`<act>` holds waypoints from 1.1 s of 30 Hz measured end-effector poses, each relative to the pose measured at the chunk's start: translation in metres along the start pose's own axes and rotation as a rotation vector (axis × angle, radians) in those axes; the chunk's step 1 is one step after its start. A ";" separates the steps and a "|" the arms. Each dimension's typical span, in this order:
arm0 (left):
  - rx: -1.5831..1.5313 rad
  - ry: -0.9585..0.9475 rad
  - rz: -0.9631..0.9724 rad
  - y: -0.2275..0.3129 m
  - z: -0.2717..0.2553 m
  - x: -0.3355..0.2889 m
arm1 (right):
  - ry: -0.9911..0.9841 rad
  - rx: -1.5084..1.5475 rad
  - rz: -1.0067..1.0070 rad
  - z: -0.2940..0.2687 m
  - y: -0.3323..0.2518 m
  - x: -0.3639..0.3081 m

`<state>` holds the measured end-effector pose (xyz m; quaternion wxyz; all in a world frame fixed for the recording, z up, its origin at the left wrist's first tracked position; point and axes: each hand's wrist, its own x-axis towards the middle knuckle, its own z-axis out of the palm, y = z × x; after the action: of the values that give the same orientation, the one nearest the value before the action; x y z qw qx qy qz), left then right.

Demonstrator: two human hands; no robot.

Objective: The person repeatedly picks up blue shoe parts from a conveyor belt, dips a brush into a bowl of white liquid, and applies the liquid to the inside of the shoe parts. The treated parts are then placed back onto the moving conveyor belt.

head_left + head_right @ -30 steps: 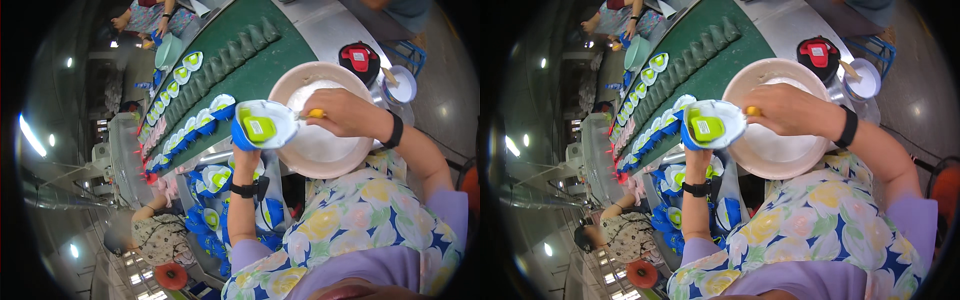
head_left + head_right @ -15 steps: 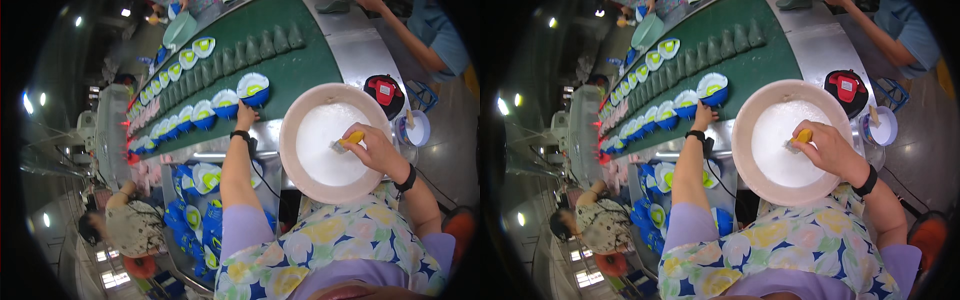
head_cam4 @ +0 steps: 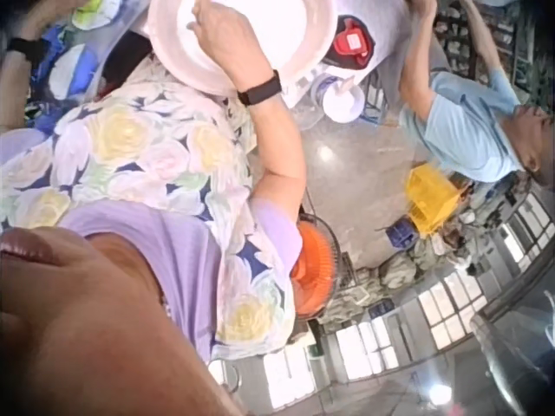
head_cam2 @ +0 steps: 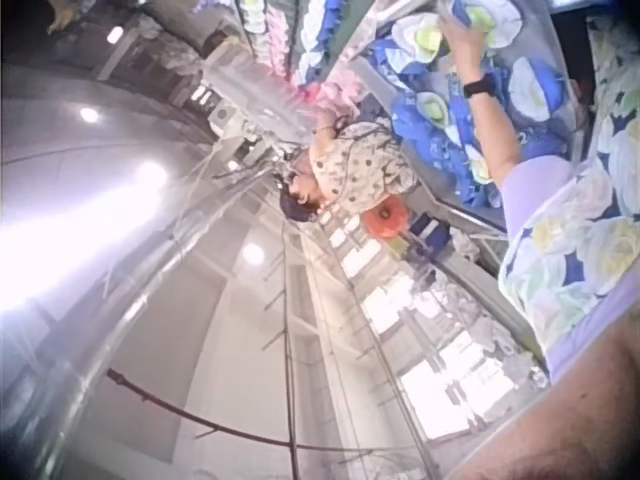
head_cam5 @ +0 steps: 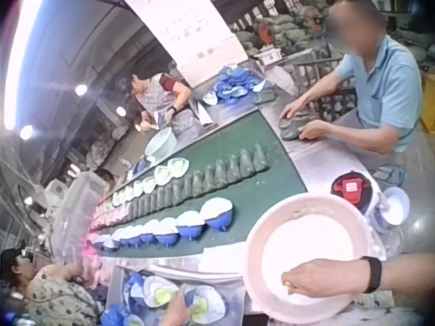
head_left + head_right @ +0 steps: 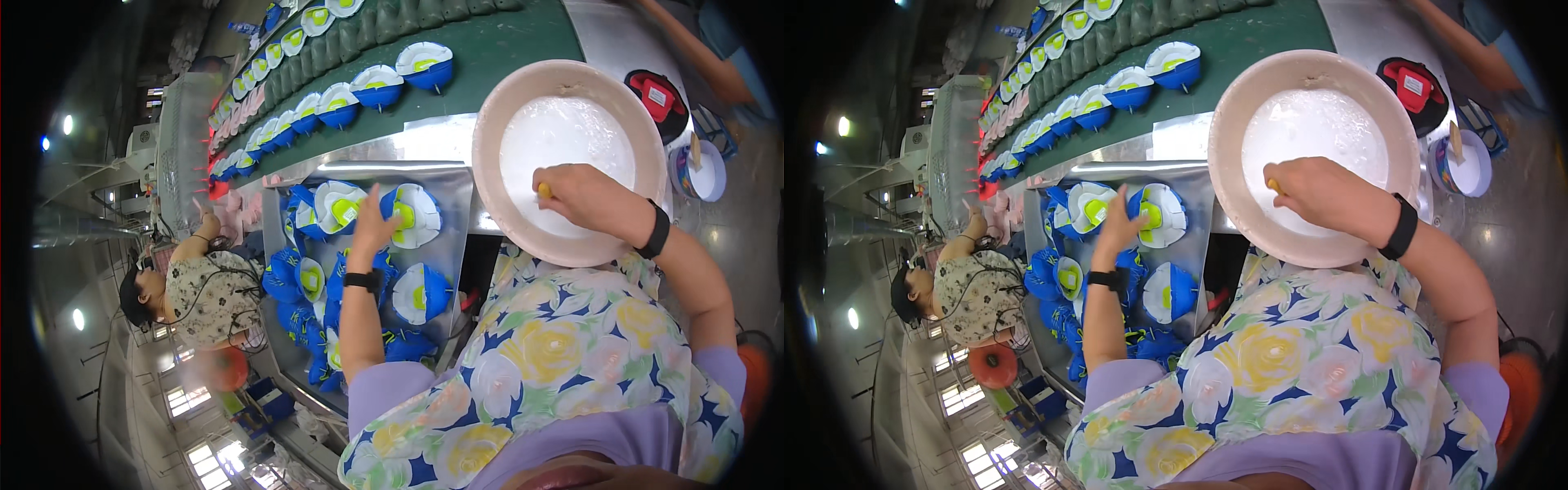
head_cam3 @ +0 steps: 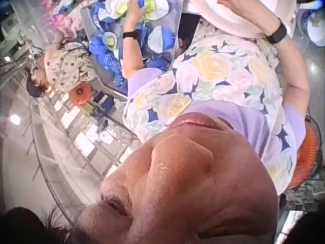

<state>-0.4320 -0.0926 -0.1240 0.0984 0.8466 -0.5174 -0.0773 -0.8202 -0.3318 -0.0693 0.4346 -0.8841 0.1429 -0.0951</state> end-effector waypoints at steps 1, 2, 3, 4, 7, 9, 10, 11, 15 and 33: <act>-0.005 -0.017 -0.094 0.008 0.016 -0.015 | -0.073 -0.027 0.002 0.001 0.000 -0.005; -0.020 -0.038 -0.181 0.013 0.032 -0.027 | -0.068 -0.050 0.011 -0.002 0.002 -0.010; -0.116 0.032 -0.271 0.008 0.036 -0.036 | 0.002 -0.036 0.030 -0.004 0.001 -0.015; -0.218 0.104 -0.355 0.000 0.040 -0.038 | 0.080 -0.033 0.048 -0.009 0.001 -0.018; -0.068 0.452 -0.239 0.031 0.048 -0.045 | 0.243 0.008 0.039 -0.008 0.004 -0.022; 0.074 0.510 0.025 0.076 0.028 -0.048 | 0.270 0.059 -0.002 0.001 0.004 -0.020; 0.088 0.422 0.182 0.106 0.017 -0.052 | 0.206 0.093 -0.059 0.008 0.005 -0.021; 0.106 0.334 0.326 0.123 0.011 -0.060 | 0.052 0.056 -0.023 0.010 -0.001 -0.022; 0.152 -0.014 0.457 0.130 -0.001 -0.080 | 0.034 -0.075 0.017 0.013 0.011 -0.034; -1.220 -0.324 -0.254 0.121 -0.048 0.016 | 0.567 0.194 -0.052 -0.060 0.023 -0.051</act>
<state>-0.5179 -0.1568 -0.0480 0.4728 0.6708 -0.2844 -0.4956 -0.8896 -0.3727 -0.0534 0.4572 -0.7800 0.2261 -0.3625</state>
